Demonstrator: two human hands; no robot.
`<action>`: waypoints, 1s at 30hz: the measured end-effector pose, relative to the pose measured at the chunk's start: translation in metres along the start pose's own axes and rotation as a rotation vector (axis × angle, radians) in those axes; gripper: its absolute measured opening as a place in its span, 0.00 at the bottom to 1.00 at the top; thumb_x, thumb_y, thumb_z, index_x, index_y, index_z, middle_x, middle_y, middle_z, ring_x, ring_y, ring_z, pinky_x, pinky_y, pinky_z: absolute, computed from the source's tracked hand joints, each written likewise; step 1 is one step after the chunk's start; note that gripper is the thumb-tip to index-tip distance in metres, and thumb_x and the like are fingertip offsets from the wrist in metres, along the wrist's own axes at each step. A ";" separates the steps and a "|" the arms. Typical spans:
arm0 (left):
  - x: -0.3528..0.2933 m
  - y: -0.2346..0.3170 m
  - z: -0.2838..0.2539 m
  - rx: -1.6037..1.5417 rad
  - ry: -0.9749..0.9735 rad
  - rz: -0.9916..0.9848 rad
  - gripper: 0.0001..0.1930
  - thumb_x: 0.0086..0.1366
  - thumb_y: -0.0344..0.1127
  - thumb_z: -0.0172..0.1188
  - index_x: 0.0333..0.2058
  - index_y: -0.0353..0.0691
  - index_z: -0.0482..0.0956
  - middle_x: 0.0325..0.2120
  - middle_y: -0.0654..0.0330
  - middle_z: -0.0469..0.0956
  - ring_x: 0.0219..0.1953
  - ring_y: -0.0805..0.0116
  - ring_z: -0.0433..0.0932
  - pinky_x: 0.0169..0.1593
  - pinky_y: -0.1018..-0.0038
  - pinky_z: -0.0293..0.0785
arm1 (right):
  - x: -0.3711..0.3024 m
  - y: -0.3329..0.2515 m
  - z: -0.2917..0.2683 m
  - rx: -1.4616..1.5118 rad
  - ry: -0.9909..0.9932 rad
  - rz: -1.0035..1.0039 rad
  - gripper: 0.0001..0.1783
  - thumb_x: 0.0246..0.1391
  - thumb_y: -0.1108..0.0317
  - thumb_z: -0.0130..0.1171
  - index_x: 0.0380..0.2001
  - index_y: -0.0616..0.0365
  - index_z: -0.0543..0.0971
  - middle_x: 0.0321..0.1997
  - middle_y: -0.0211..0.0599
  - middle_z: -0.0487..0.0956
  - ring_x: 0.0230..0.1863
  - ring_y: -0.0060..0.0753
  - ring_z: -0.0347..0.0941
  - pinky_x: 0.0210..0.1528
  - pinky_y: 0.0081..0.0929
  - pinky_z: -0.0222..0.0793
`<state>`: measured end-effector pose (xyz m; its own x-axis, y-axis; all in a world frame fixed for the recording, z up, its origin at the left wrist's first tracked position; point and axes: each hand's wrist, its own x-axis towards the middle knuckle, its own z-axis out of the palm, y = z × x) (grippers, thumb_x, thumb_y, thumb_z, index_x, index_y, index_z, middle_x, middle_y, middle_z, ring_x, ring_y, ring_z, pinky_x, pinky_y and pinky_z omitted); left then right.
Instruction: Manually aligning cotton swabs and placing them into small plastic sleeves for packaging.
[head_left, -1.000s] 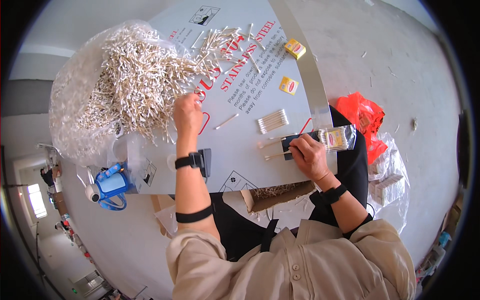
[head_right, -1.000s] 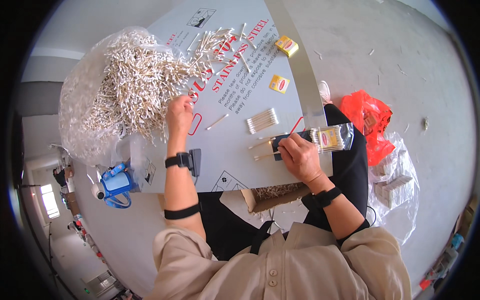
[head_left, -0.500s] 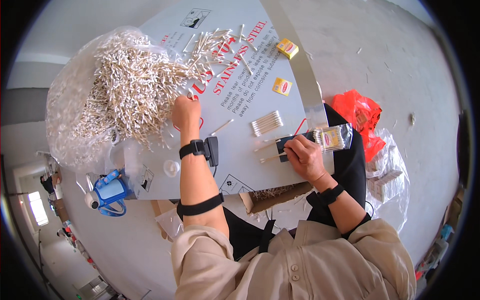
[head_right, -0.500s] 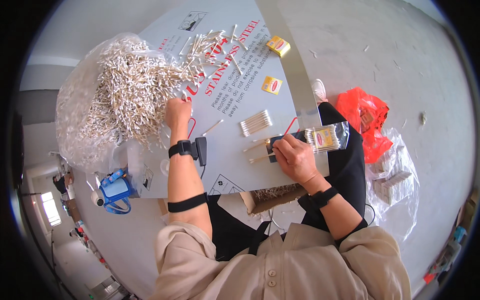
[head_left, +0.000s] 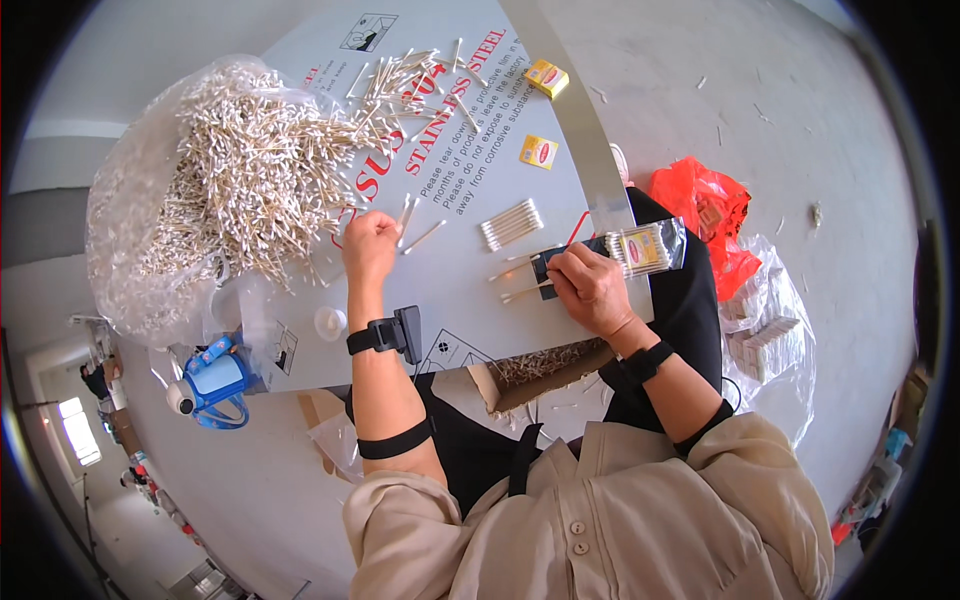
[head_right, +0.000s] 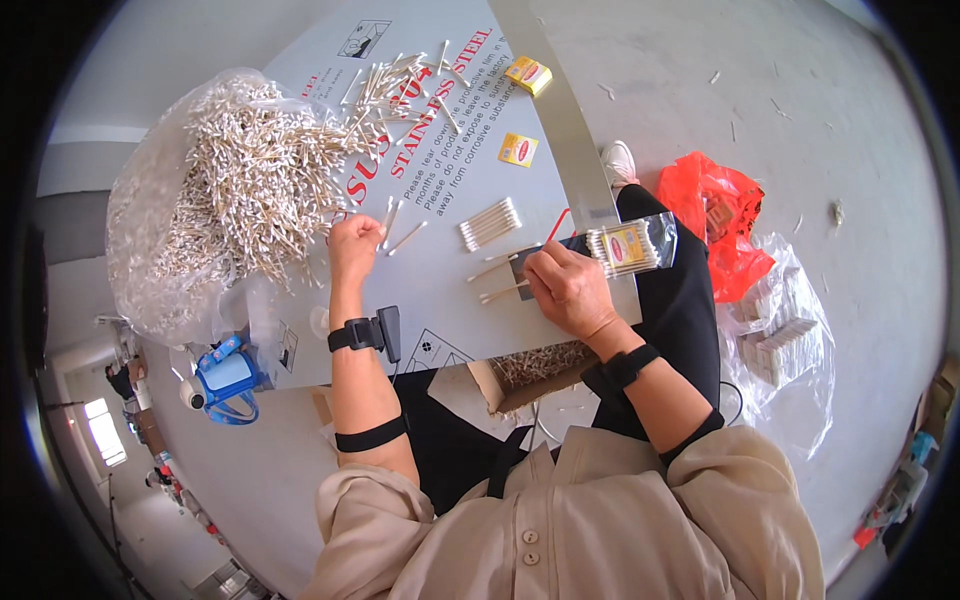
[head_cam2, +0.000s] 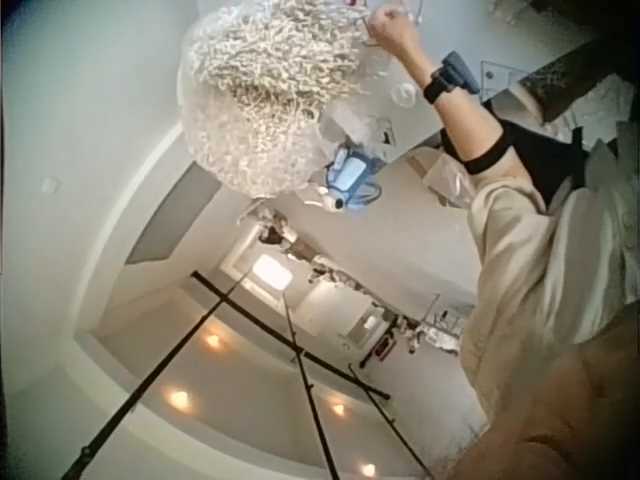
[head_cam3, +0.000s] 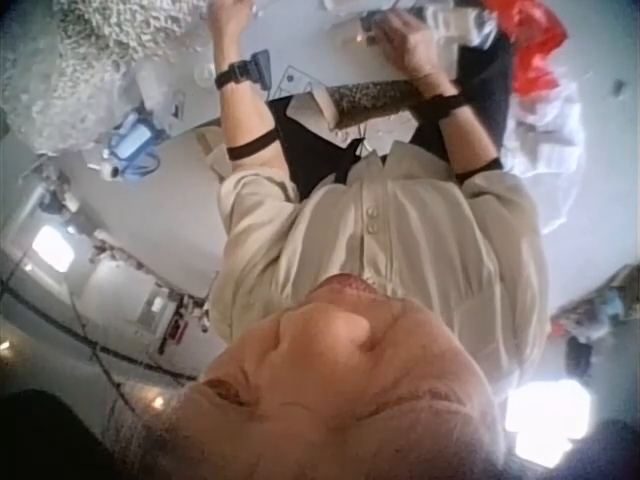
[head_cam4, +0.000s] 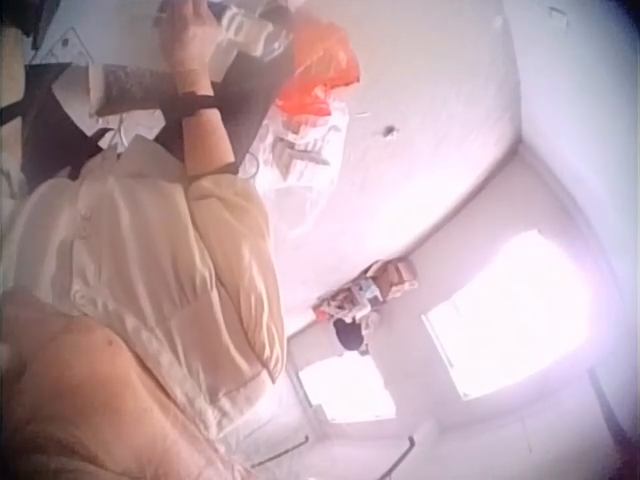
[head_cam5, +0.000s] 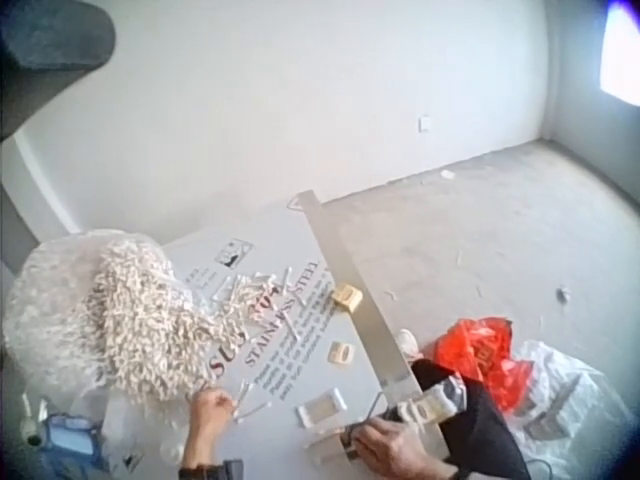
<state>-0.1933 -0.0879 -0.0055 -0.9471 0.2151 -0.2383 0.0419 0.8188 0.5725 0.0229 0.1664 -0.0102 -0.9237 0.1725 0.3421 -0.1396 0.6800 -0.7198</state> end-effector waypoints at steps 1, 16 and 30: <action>0.001 0.000 -0.002 -0.020 0.047 0.004 0.05 0.54 0.33 0.65 0.25 0.38 0.81 0.20 0.58 0.80 0.24 0.63 0.78 0.32 0.67 0.72 | 0.000 0.000 0.000 0.000 0.001 -0.001 0.04 0.50 0.74 0.60 0.27 0.56 0.74 0.26 0.36 0.72 0.26 0.42 0.75 0.25 0.35 0.71; -0.012 0.004 0.017 0.058 0.286 0.005 0.14 0.52 0.39 0.69 0.33 0.37 0.79 0.29 0.56 0.80 0.35 0.59 0.78 0.40 0.64 0.73 | -0.001 0.000 0.000 -0.002 -0.016 -0.001 0.04 0.49 0.75 0.60 0.28 0.56 0.74 0.27 0.37 0.72 0.28 0.43 0.76 0.27 0.35 0.72; -0.042 0.021 0.082 0.282 0.667 0.263 0.26 0.59 0.30 0.60 0.56 0.33 0.66 0.53 0.47 0.68 0.56 0.48 0.65 0.57 0.51 0.61 | -0.003 0.002 0.000 -0.004 -0.011 -0.003 0.05 0.48 0.74 0.60 0.29 0.56 0.74 0.28 0.37 0.73 0.28 0.43 0.76 0.27 0.36 0.72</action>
<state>-0.1263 -0.0364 -0.0479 -0.8824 0.1283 0.4526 0.2869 0.9092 0.3016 0.0250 0.1675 -0.0129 -0.9269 0.1627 0.3382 -0.1412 0.6837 -0.7159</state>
